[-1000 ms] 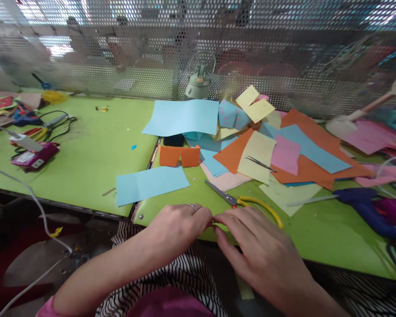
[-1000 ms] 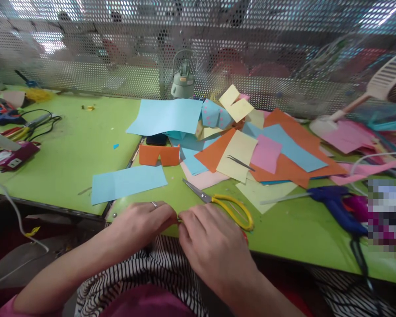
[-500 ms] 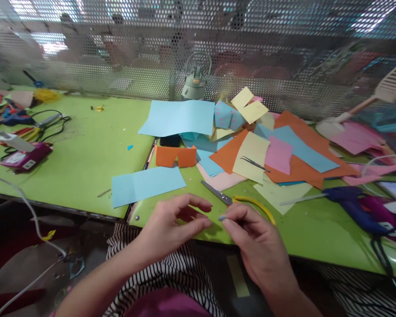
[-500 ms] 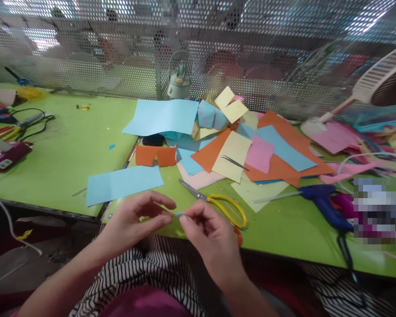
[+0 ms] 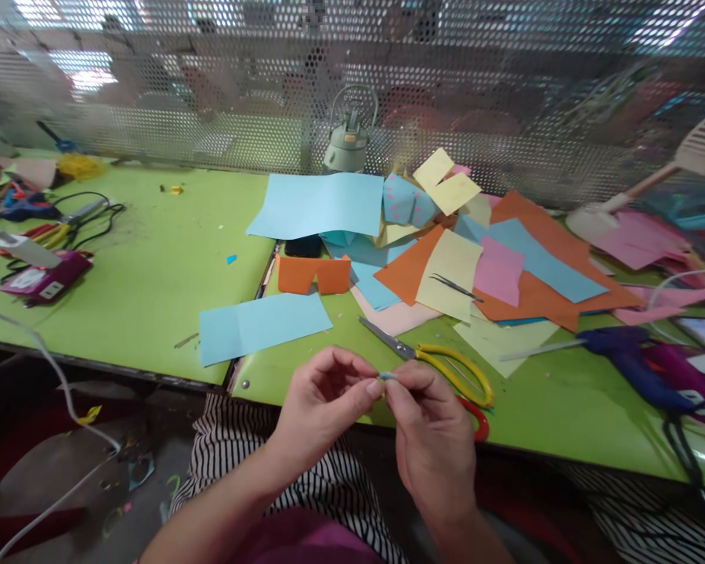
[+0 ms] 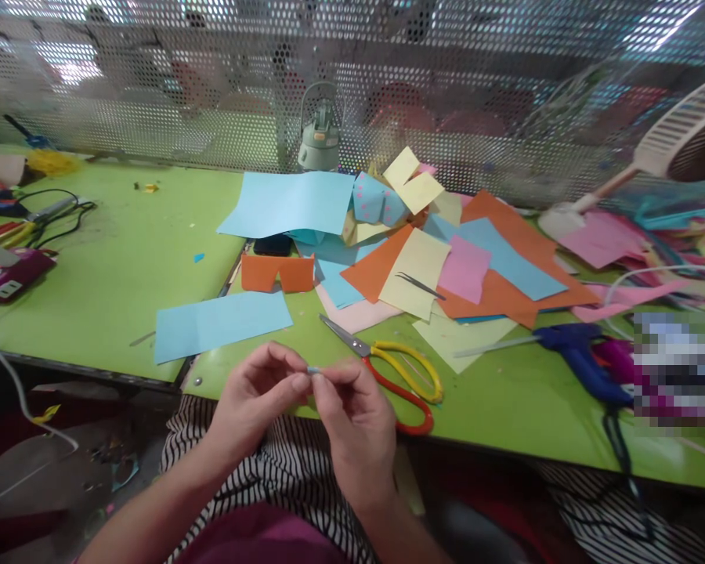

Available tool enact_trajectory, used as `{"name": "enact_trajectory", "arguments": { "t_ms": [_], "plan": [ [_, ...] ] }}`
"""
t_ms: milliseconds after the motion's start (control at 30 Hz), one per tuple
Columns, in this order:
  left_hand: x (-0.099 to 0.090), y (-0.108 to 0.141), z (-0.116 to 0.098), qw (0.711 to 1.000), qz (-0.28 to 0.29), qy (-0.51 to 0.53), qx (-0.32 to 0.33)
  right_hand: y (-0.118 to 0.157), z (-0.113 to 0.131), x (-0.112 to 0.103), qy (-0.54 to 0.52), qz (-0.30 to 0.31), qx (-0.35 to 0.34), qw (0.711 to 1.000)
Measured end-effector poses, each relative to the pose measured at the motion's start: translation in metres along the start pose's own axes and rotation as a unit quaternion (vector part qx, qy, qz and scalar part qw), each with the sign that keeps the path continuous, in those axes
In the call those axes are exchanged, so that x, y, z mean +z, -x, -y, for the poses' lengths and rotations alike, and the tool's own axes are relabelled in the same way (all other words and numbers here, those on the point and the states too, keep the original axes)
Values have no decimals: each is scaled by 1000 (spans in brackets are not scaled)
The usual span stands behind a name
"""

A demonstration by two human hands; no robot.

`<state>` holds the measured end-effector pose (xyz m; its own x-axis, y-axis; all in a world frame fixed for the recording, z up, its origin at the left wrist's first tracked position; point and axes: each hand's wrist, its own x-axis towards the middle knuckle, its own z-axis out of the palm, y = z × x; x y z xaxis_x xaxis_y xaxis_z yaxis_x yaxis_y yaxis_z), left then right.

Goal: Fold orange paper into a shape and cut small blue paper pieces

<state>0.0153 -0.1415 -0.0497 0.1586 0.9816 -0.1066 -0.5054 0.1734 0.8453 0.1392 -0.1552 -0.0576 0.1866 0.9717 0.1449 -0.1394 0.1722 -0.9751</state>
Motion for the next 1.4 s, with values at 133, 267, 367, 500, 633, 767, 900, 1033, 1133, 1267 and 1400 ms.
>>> {"name": "enact_trajectory", "arguments": {
  "t_ms": [133,267,367,500,633,767,900,1033,1133,1267,1400],
  "plan": [
    [-1,1,3,1000,15,-3,15,3,-6,1,20,-2,-13,1000],
    [-8,2,2,996,32,-67,56,3,-4,-4,39,32,-39,998],
    [-15,2,-2,981,39,-164,96,-2,10,-12,141,99,-62,983],
    [-21,5,-12,922,49,-337,185,-10,32,-22,347,151,-198,904],
    [-21,6,-18,827,79,-480,281,-17,39,-26,459,173,-315,813],
    [-20,5,-18,775,87,-540,315,-20,37,-26,496,175,-359,771],
    [-21,5,-18,793,91,-530,288,-18,37,-27,469,172,-280,820],
    [-21,6,-17,865,71,-439,234,-13,37,-22,321,142,-69,934],
    [-18,7,-12,906,56,-371,198,-12,34,-18,248,97,1,964],
    [-15,7,-7,926,41,-326,188,-13,31,-14,264,94,-34,959],
    [-15,7,-6,909,19,-355,217,-12,31,-9,300,102,-68,946]
  ]
}}
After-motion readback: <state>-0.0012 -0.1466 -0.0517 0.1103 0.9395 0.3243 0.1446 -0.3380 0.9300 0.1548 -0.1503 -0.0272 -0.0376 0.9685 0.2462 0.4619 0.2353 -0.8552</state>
